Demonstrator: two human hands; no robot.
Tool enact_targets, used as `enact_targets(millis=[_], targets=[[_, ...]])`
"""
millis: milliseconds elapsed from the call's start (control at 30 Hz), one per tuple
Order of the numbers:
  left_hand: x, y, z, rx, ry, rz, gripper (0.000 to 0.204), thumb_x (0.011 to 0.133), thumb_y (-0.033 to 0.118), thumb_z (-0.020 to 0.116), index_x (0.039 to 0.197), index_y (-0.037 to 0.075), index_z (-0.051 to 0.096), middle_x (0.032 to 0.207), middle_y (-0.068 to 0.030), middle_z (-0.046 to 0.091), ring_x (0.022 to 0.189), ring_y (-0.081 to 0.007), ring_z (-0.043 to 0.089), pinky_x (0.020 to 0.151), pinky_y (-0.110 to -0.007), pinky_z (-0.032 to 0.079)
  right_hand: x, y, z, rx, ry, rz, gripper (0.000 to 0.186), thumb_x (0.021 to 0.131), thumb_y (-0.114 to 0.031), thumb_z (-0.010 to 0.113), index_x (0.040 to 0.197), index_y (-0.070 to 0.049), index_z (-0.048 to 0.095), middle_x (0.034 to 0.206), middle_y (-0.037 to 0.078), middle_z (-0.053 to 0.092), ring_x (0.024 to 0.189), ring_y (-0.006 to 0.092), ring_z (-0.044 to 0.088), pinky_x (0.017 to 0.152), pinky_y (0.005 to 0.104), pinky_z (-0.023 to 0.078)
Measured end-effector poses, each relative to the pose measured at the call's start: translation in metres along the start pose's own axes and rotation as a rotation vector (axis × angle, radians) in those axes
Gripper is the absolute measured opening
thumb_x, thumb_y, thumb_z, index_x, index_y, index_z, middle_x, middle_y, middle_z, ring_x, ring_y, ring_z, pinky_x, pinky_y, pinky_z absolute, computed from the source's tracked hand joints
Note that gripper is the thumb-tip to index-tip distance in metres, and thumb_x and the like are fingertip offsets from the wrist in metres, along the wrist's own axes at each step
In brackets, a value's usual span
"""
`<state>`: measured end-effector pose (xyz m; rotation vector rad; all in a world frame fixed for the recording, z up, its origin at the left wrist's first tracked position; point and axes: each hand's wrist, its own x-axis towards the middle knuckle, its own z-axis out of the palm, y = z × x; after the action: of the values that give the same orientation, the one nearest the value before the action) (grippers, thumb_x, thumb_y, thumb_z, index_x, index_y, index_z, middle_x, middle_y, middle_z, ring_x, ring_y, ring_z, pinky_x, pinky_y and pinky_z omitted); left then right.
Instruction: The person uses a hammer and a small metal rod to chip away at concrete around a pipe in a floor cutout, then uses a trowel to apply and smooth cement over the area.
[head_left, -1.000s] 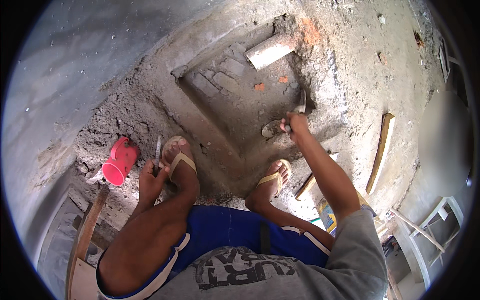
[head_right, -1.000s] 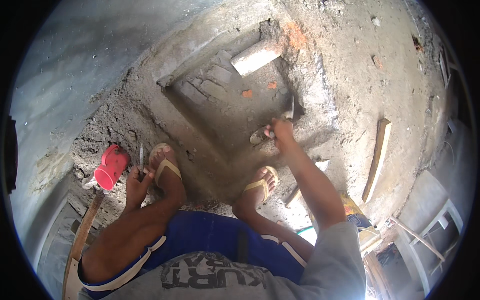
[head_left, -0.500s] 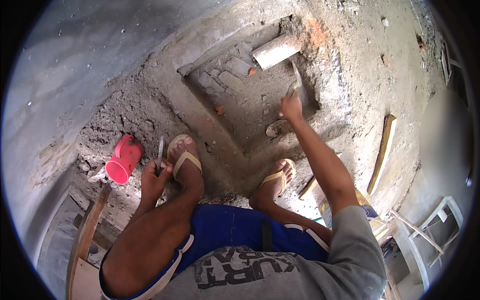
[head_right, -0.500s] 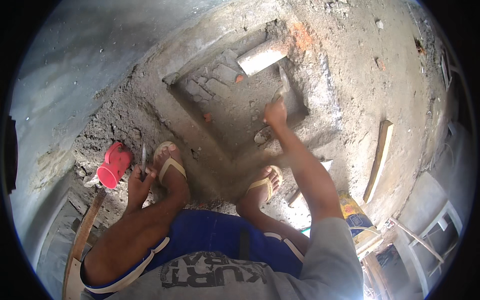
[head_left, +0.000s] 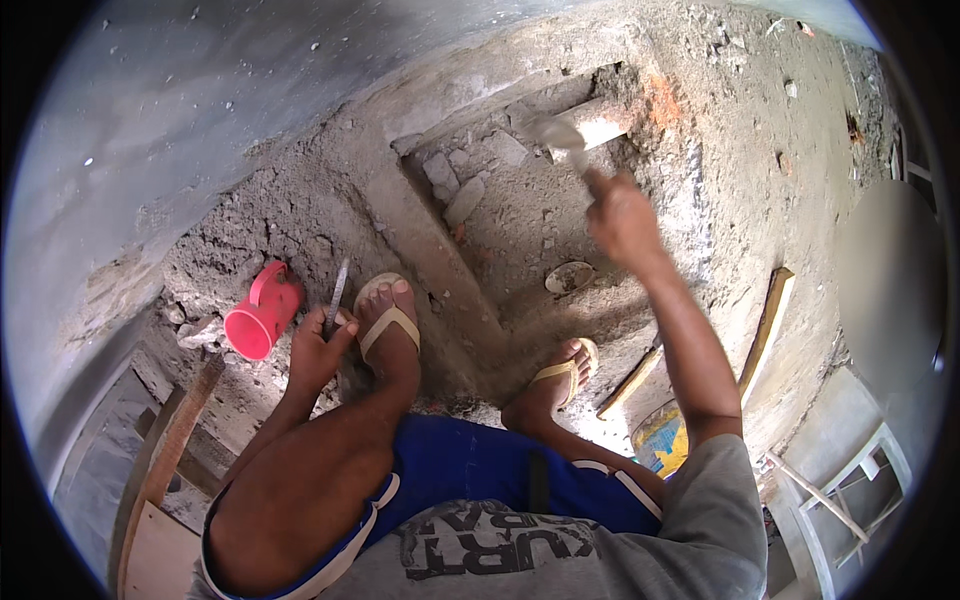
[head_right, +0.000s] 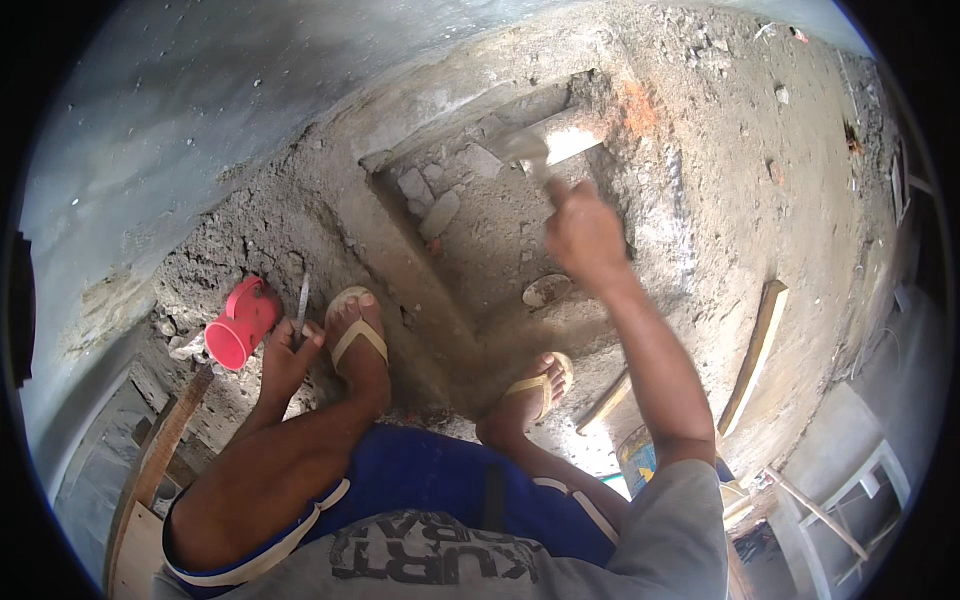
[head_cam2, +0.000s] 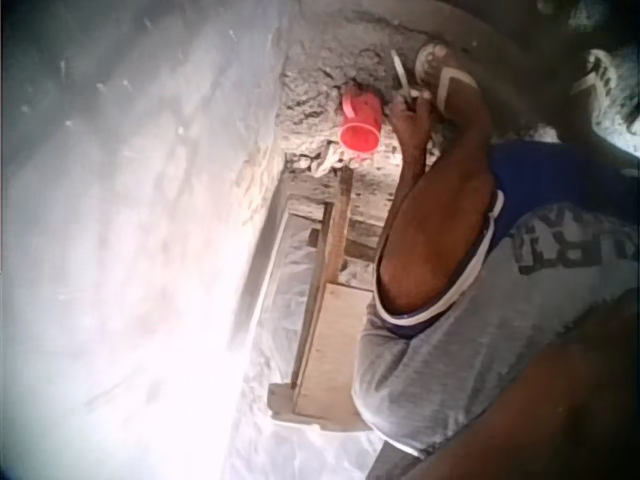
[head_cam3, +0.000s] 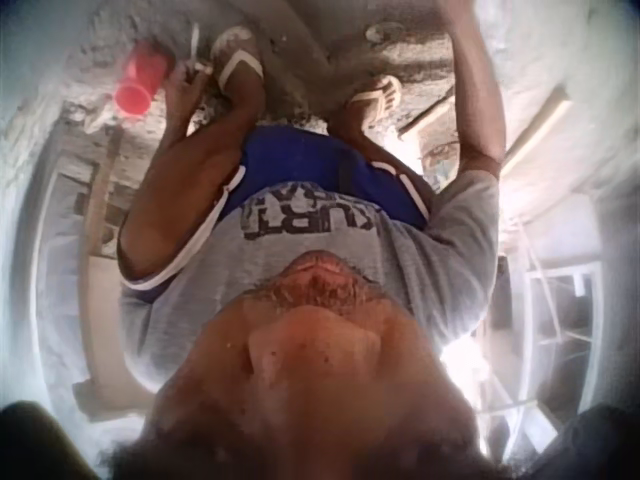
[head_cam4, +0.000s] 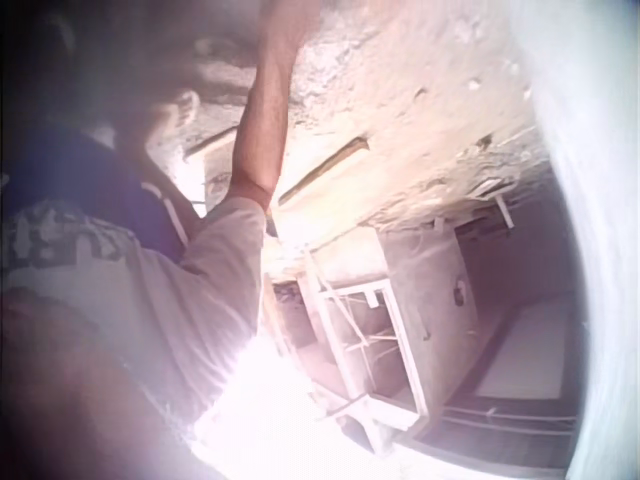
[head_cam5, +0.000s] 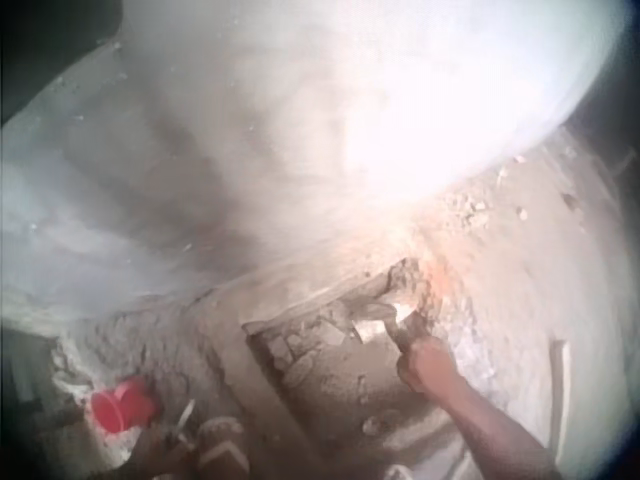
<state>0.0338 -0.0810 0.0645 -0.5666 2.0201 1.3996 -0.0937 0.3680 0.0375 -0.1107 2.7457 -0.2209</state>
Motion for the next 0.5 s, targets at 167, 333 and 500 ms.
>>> enact_targets(millis=[167, 333, 500], targets=[[0.0, 0.002, -0.001, 0.137, 0.012, 0.046, 0.013, 0.088, 0.009, 0.072, 0.093, 0.004, 0.06, 0.083, -0.0002, 0.062, 0.076, -0.0067, 0.055, 0.07, -0.025, 0.047, 0.1, 0.011, -0.053, -0.262, -0.253, 0.142, 0.035, 0.091, -0.008, 0.046, 0.121, -0.004, 0.064, 0.101, 0.021, 0.071, 0.088, 0.033, 0.072, 0.072, 0.0442, 0.06], [0.01, 0.006, 0.008, 0.104, -0.016, 0.029, 0.015, 0.087, 0.01, 0.073, 0.091, 0.003, 0.06, 0.079, -0.0001, 0.061, 0.072, -0.0074, 0.054, 0.068, -0.026, 0.047, 0.166, 0.006, -0.005, -0.206, -0.276, 0.276, 0.031, 0.098, -0.014, 0.046, 0.115, -0.002, 0.069, 0.114, 0.016, 0.07, 0.102, 0.0292, 0.07, 0.078, 0.041, 0.06], [0.01, 0.004, 0.01, 0.087, 0.022, 0.054, 0.015, 0.087, 0.011, 0.073, 0.091, 0.003, 0.061, 0.079, -0.0002, 0.061, 0.073, -0.0069, 0.053, 0.068, -0.026, 0.047, 0.101, -0.103, 0.02, -0.203, -0.523, -0.123, 0.023, 0.092, -0.007, 0.054, 0.109, 0.002, 0.067, 0.094, 0.018, 0.071, 0.081, 0.0239, 0.073, 0.064, 0.0323, 0.062]])
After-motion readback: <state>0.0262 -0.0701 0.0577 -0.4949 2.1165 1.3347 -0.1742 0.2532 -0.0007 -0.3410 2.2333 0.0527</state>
